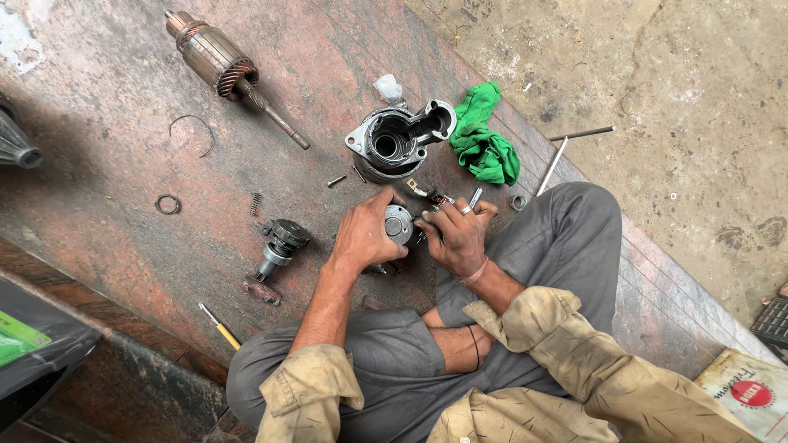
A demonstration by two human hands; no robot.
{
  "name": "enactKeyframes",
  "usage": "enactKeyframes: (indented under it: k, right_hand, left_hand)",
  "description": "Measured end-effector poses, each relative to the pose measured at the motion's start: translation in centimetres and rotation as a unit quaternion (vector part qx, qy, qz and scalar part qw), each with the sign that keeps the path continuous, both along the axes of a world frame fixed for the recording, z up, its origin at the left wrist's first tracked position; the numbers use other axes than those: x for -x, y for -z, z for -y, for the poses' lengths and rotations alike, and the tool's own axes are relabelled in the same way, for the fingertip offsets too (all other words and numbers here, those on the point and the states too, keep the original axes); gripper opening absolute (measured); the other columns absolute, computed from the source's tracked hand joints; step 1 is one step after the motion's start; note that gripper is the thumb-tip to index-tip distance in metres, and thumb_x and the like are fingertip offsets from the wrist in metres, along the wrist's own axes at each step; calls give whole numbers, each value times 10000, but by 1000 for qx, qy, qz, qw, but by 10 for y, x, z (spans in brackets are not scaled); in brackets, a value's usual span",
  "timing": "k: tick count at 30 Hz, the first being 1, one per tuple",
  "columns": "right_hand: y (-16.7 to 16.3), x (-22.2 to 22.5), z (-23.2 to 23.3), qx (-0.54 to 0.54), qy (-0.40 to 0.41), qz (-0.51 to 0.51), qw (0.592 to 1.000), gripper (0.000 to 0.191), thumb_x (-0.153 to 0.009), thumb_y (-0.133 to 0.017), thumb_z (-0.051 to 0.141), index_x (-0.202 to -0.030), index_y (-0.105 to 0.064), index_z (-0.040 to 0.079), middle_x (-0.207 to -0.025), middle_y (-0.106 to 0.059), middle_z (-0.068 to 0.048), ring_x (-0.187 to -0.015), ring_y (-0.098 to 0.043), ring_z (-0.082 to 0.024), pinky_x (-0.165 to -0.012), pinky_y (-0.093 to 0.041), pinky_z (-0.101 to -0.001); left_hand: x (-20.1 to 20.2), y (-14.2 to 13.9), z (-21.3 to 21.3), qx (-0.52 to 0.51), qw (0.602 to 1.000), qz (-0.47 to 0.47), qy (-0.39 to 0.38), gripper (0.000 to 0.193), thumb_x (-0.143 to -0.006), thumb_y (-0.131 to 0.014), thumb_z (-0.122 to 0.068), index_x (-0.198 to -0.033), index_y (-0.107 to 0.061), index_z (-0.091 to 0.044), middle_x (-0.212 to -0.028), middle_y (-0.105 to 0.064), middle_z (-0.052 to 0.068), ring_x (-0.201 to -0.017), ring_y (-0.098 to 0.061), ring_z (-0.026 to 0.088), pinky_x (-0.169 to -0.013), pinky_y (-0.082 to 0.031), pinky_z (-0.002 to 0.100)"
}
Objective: The person sits on the ground assembling a disassembled starter motor. They hold the drive end cap and press and rotate the armature into it, briefly operate a testing machine with dials, then continue fitting the armature and solenoid parts together by hand.
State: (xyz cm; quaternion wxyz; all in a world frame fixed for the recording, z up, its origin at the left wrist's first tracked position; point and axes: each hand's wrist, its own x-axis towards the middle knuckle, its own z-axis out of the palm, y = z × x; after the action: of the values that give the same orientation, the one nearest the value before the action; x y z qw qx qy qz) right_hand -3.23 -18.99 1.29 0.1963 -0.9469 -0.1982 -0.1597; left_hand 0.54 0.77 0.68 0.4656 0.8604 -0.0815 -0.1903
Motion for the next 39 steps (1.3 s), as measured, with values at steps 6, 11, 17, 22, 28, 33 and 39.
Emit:
enactKeyframes:
  k: [6, 11, 17, 22, 28, 33, 39]
  right_hand:
    - [9, 2, 4, 9, -17, -7, 1000, 139, -835, -800, 244, -891, -706, 159, -815, -604, 27, -827, -565, -192, -829, -243, -443]
    - [17, 5, 7, -3, 0, -18, 1000, 141, -876, -809, 244, -924, -709, 157, -812, -587, 29, -834, -561, -189, -862, -252, -448]
    - [18, 3, 6, -12, 4, -9, 1000, 134, -863, -809, 224, -928, -722, 145, -809, -599, 26, -831, -567, -182, -862, -252, -444]
    - [12, 4, 4, -35, -9, -15, 999, 158, -848, -826, 246, -931, -735, 147, -789, -600, 33, -803, -562, -177, -841, -254, -441]
    - [7, 3, 5, -20, -8, -33, 999, 144, -866, -816, 237, -930, -723, 149, -818, -614, 15, -818, -572, -193, -823, -280, -434]
    - [9, 3, 6, -26, -2, -37, 999, 172, -854, -823, 269, -931, -740, 139, -750, -581, 6, -744, -577, -200, -796, -322, -431]
    - [13, -1, 8, -42, -41, -51, 997, 151, -841, -808, 250, -919, -736, 142, -758, -620, 16, -701, -603, -193, -720, -350, -391]
  left_hand:
    - [0, -2, -1, -2, 1000, 9, -1, 685, -467, -877, -199, -1095, -608, -146, -972, -742, 143, -932, -707, 410, -789, -569, 489]
    - [2, -4, -1, -6, 1000, 0, 0, 677, -480, -878, -204, -1099, -611, -135, -988, -742, 145, -951, -707, 407, -784, -571, 490]
    - [-1, -4, 0, -2, 1000, 20, 1, 666, -472, -874, -197, -1080, -609, -132, -996, -742, 137, -954, -708, 399, -783, -571, 484]
    - [0, -2, 0, -11, 1000, 11, 0, 665, -481, -877, -200, -1087, -612, -132, -989, -739, 136, -950, -706, 400, -793, -568, 484]
    - [2, -1, 0, -4, 1000, 18, 4, 659, -482, -880, -201, -1074, -601, -125, -1002, -738, 129, -952, -711, 397, -781, -571, 487]
    - [1, 0, 0, -17, 1000, 1, 9, 683, -484, -878, -207, -1104, -598, -140, -997, -741, 120, -949, -715, 384, -794, -572, 486]
    - [0, -2, 1, -23, 1000, -5, 7, 685, -467, -884, -211, -1085, -596, -144, -1007, -741, 111, -958, -714, 380, -791, -570, 490]
